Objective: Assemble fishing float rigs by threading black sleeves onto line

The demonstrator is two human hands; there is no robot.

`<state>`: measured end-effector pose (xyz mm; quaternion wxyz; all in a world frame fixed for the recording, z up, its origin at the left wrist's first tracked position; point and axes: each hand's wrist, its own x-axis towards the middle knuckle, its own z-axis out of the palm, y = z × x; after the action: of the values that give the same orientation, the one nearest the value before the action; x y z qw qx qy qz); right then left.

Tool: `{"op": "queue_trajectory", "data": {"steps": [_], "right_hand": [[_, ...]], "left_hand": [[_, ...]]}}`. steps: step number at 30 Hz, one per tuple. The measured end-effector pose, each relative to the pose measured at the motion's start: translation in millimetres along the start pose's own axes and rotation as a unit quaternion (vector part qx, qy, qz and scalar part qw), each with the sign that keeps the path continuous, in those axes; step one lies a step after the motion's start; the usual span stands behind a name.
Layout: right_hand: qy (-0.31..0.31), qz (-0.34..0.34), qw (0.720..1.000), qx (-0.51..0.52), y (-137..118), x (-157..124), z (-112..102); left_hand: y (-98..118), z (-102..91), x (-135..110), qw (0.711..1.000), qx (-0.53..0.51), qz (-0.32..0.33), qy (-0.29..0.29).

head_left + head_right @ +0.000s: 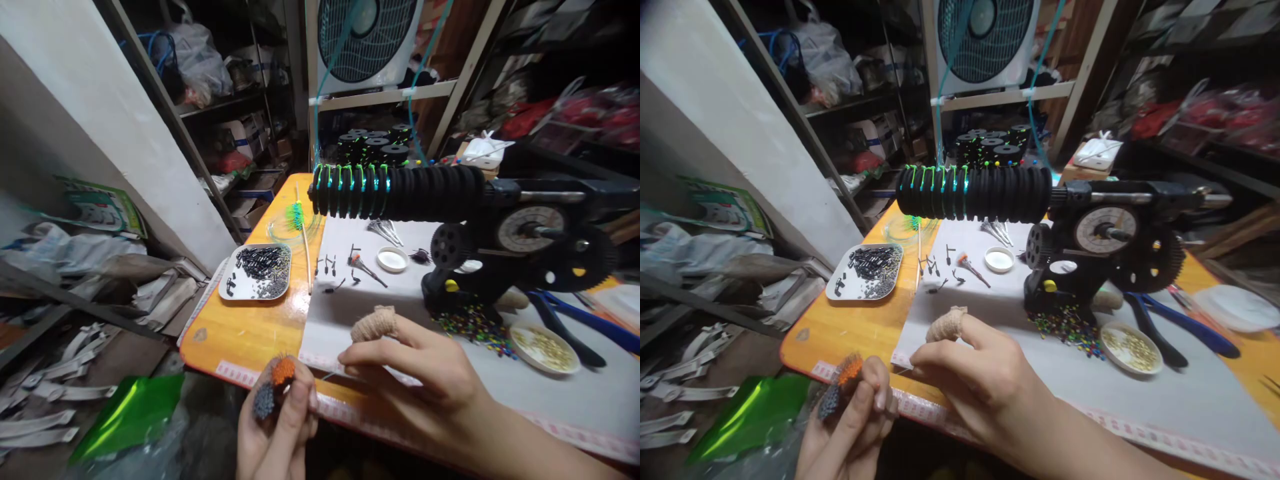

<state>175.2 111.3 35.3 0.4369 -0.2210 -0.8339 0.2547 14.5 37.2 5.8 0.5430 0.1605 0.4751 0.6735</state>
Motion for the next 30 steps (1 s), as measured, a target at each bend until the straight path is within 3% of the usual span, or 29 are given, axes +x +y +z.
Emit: {"op": "queue_trajectory", "data": {"steps": [9, 14, 17, 22, 26, 28, 30], "right_hand": [[-0.001, -0.002, 0.999, 0.040, 0.9, -4.7, -0.3], [0.013, -0.010, 0.998, 0.055, -1.9, -4.2, -0.3], [0.012, -0.008, 0.999, 0.052, -5.2, -3.6, -0.1], [0.018, 0.000, 0.999, 0.030, -9.7, -2.2, 2.2], [0.029, -0.047, 0.998, 0.002, -8.1, -1.5, -2.0], [0.047, -0.064, 0.996, -0.035, -6.6, -0.8, -6.2], [0.052, -0.065, 0.995, -0.059, -6.0, 0.7, -9.8]], "left_hand": [[-6.6, 5.5, 0.5, 0.999, -0.026, -0.024, 0.014], [-15.5, 11.3, -4.8, 0.995, -0.041, -0.054, 0.072], [-15.4, 17.6, -6.9, 0.996, -0.045, -0.047, 0.055], [-8.2, 24.3, -7.4, 0.990, -0.132, 0.008, -0.041], [1.5, 11.2, -0.6, 0.981, -0.157, 0.072, -0.087], [11.6, -2.5, 8.5, 0.978, -0.138, 0.137, -0.081], [24.6, -19.5, 21.2, 0.975, -0.041, 0.219, -0.017]]}}
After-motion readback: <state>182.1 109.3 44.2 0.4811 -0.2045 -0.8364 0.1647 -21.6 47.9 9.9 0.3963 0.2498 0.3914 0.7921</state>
